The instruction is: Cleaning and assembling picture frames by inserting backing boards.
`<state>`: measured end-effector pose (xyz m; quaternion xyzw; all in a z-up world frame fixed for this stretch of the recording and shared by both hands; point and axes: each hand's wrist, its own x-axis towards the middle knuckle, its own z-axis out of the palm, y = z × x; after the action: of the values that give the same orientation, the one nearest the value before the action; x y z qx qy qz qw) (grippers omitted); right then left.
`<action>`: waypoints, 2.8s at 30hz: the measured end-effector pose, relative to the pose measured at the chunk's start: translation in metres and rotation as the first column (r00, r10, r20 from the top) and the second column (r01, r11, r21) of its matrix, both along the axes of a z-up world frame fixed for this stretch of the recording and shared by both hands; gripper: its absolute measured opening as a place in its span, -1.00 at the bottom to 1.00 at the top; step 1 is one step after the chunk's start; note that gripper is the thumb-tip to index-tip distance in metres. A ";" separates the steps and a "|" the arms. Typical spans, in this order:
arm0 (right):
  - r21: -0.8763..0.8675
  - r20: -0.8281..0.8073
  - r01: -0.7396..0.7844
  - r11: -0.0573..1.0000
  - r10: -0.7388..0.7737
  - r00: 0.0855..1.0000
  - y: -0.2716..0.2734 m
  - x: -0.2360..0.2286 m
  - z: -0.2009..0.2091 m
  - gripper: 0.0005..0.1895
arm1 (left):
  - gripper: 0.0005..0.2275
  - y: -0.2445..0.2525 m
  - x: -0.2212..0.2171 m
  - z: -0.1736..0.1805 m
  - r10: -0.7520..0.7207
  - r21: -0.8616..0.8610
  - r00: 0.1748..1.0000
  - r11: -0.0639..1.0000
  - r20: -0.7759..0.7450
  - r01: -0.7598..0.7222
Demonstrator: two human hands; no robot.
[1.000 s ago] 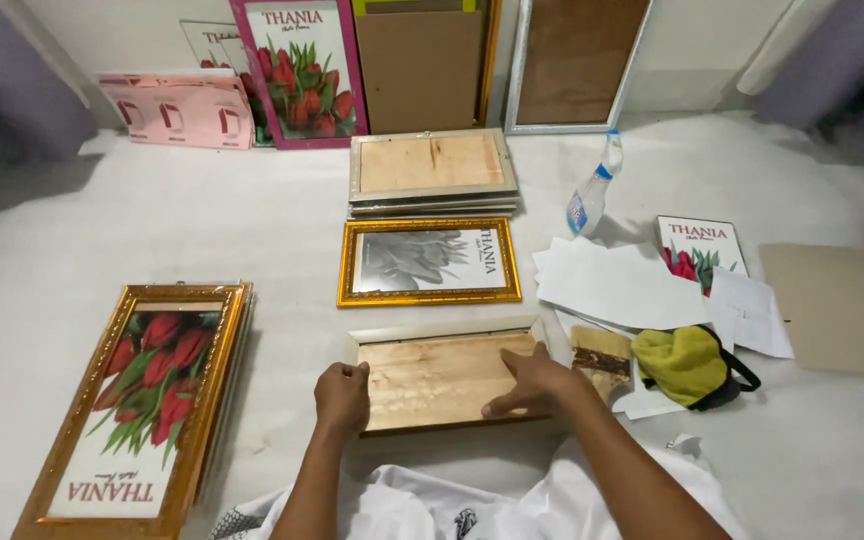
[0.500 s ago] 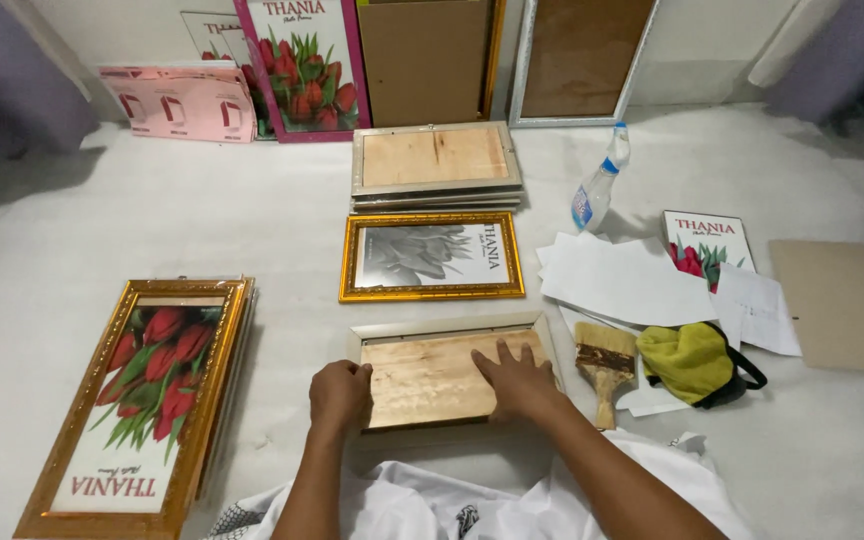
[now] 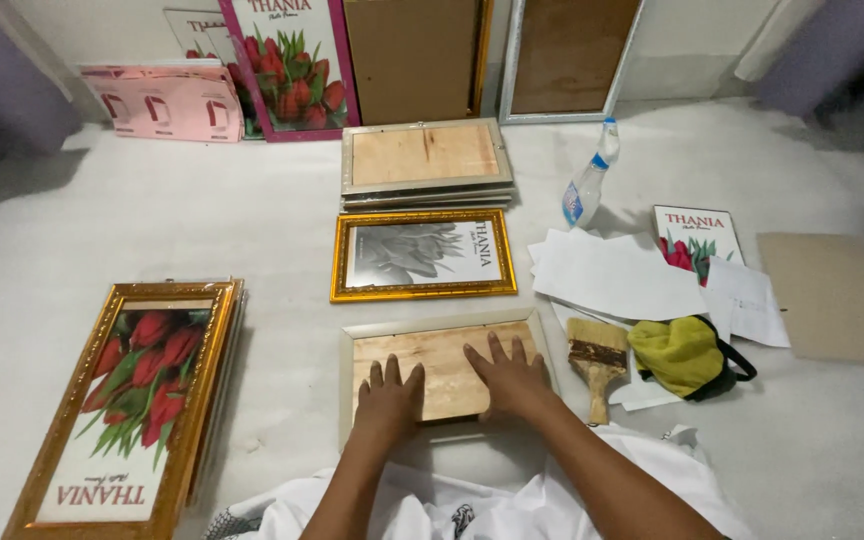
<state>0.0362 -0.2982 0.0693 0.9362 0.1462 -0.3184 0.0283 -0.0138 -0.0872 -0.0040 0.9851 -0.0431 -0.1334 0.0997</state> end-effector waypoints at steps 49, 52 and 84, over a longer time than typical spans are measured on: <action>0.300 0.098 0.519 0.800 -0.567 0.818 -0.120 0.066 -0.143 -0.70 | -0.26 -0.017 -0.011 0.065 -0.133 -0.066 0.981 0.990 -0.143 0.125; 0.188 0.160 0.533 0.825 -0.561 0.812 -0.120 0.060 -0.144 -0.63 | -0.34 -0.023 -0.008 0.035 -0.203 -0.089 0.976 0.977 -0.081 0.196; 0.377 0.168 0.445 0.812 -0.533 0.830 -0.129 0.058 -0.115 -0.63 | -0.41 -0.013 0.007 0.026 -0.155 -0.358 0.977 0.912 0.146 0.198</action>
<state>0.0937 -0.4274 -0.0462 0.9674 -0.0570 -0.1582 -0.1891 -0.0069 -0.1005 0.0218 0.9465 -0.1622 -0.0748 0.2686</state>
